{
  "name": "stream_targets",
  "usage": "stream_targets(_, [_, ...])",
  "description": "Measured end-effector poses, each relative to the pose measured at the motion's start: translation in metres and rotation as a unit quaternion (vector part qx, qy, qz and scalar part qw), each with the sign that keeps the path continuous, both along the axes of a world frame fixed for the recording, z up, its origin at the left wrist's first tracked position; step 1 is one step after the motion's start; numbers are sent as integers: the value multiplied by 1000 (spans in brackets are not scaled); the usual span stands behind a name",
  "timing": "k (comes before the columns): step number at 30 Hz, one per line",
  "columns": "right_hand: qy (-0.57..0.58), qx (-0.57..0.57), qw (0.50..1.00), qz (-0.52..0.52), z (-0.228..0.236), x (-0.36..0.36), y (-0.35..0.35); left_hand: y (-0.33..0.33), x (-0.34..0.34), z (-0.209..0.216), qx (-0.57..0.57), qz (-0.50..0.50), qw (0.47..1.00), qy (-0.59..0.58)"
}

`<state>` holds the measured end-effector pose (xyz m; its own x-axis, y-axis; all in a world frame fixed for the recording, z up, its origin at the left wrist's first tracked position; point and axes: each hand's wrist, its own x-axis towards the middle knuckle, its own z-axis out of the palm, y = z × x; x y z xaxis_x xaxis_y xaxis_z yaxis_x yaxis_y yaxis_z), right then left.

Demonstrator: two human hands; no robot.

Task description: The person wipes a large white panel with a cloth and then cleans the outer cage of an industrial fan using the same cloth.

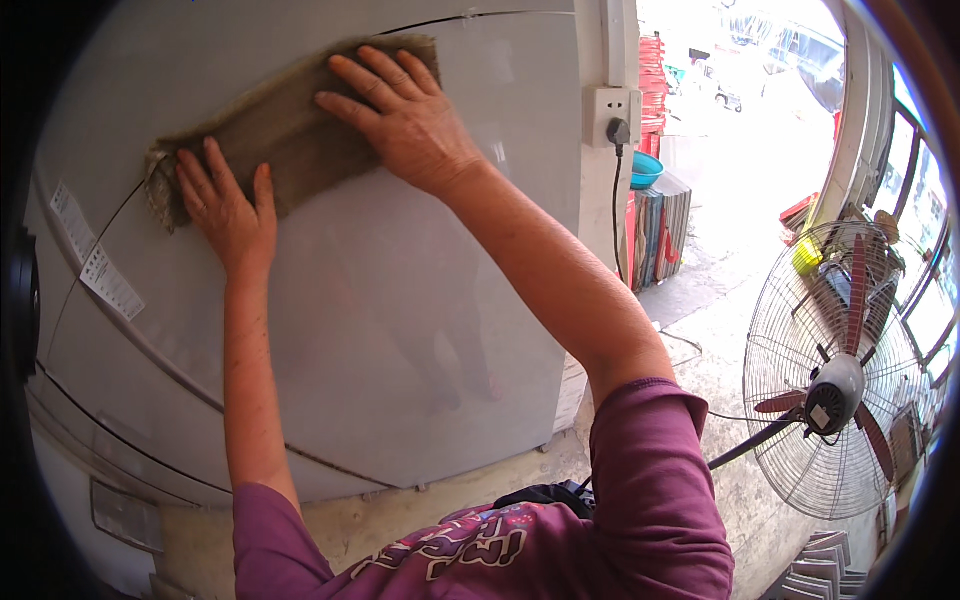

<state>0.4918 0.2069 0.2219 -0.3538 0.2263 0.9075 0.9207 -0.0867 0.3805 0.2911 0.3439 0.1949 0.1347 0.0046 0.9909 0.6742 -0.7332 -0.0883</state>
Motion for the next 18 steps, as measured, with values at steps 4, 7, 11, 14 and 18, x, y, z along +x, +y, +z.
stream_targets(4, [35, 29, 998, -35, 5, 28, -33, -24, 43, 11, 20, -29, 999, 5])
stream_targets(7, [53, 32, 997, -53, 2, 49, -48, -41, 69, 11, 14, -44, 999, 11])
stream_targets(11, [77, 45, 994, -69, -3, 66, -60, -56, 94, 11, 11, -57, 998, 10])
stream_targets(14, [83, 55, 992, -81, -13, 78, -67, -65, 108, 6, 6, -57, 998, 12])
stream_targets(18, [78, 29, 993, -87, -14, 94, -81, -77, 120, 0, 7, -65, 997, 29])
